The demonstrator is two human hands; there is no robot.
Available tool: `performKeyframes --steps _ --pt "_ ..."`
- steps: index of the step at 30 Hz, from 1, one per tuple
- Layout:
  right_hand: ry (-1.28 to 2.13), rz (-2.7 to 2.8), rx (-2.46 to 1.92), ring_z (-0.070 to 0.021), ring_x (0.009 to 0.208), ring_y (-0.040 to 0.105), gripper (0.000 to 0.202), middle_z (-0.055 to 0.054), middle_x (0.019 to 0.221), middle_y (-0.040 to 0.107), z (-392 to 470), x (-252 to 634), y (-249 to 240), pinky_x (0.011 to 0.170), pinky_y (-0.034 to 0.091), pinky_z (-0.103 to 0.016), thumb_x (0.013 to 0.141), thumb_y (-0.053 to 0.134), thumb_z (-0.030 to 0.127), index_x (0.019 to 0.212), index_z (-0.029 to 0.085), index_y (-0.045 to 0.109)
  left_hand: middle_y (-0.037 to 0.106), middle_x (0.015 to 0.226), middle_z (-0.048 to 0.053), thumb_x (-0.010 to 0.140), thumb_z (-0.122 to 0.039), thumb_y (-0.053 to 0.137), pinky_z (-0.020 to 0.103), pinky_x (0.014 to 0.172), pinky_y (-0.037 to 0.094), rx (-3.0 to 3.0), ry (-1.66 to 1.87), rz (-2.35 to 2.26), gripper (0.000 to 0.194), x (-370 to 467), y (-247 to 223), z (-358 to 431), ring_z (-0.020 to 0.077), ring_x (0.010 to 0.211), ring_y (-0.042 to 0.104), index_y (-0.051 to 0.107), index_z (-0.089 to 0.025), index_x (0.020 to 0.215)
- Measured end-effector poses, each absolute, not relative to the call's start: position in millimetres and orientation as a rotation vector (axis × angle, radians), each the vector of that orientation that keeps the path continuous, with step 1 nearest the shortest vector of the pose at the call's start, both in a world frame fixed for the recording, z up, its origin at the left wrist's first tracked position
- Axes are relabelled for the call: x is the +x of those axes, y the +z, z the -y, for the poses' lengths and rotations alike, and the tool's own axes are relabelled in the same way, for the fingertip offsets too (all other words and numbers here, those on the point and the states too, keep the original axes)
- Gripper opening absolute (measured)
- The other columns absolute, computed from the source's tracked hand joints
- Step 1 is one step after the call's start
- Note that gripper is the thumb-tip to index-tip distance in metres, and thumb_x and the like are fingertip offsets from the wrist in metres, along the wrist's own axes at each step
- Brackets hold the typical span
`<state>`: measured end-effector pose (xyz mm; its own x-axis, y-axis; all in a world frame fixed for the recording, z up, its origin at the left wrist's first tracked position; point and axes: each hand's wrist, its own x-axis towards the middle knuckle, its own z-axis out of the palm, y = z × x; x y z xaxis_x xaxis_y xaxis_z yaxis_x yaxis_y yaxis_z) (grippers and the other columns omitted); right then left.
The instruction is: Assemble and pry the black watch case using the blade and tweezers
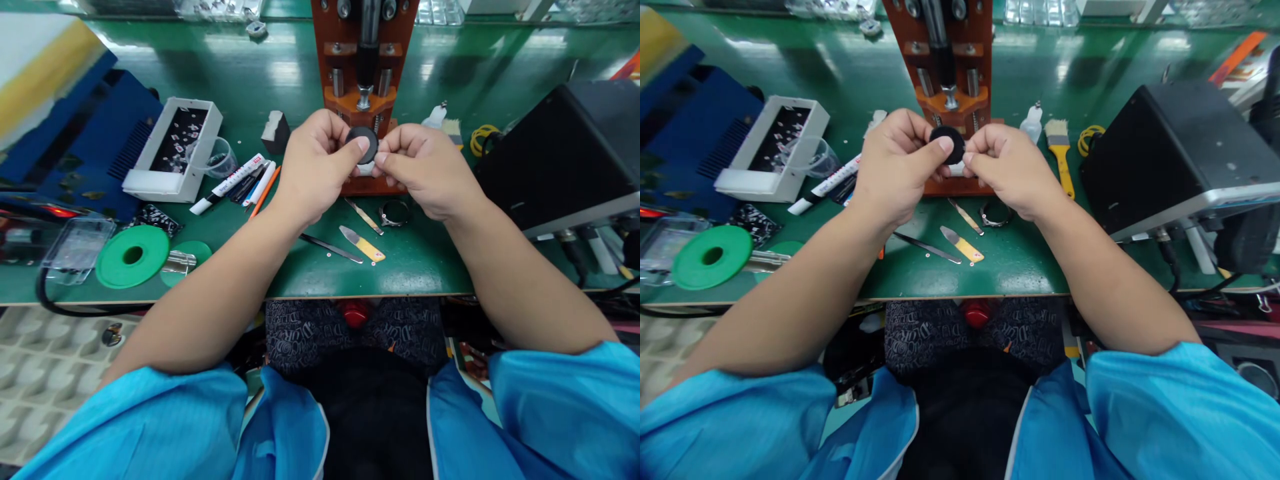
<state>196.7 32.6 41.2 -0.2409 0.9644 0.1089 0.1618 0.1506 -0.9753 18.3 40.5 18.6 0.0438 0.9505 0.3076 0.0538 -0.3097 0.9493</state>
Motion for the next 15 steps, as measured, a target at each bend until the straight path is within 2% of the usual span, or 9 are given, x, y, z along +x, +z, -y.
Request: performKeyframes --steps 4,8,15 --pt "1.055 1.682 -1.133 -0.0093 0.063 0.053 0.030 0.003 0.073 0.069 -35 198 36 0.060 0.037 -0.023 0.100 0.062 -0.007 0.082 0.016 0.064 0.056 0.074 -0.002 0.093 -0.023 0.081 0.026 0.066 0.048 1.645 1.442 -1.101 0.034 17 13 -41 0.0141 0.071 0.059 0.050 -0.022 0.082" --pt "0.915 1.749 -1.238 -0.0118 0.073 0.054 0.033 0.003 0.075 0.065 -35 197 35 0.067 0.038 -0.026 0.097 0.061 -0.008 0.076 0.017 0.059 0.055 0.078 0.000 0.091 -0.026 0.083 0.030 0.080 0.052 1.735 1.429 -1.215 0.037 20 23 -26 0.0181 0.084 0.059 0.049 -0.023 0.080" --pt "0.803 1.810 -1.342 -0.0135 0.067 0.037 0.045 0.003 0.068 0.046 -32 192 40 0.063 0.028 -0.034 0.098 0.068 -0.004 0.068 0.022 0.046 0.050 0.083 0.003 0.087 -0.029 0.088 0.036 0.097 0.051 1.778 1.384 -1.288 0.043 26 26 -15 0.0248 0.102 0.060 0.046 -0.022 0.078"
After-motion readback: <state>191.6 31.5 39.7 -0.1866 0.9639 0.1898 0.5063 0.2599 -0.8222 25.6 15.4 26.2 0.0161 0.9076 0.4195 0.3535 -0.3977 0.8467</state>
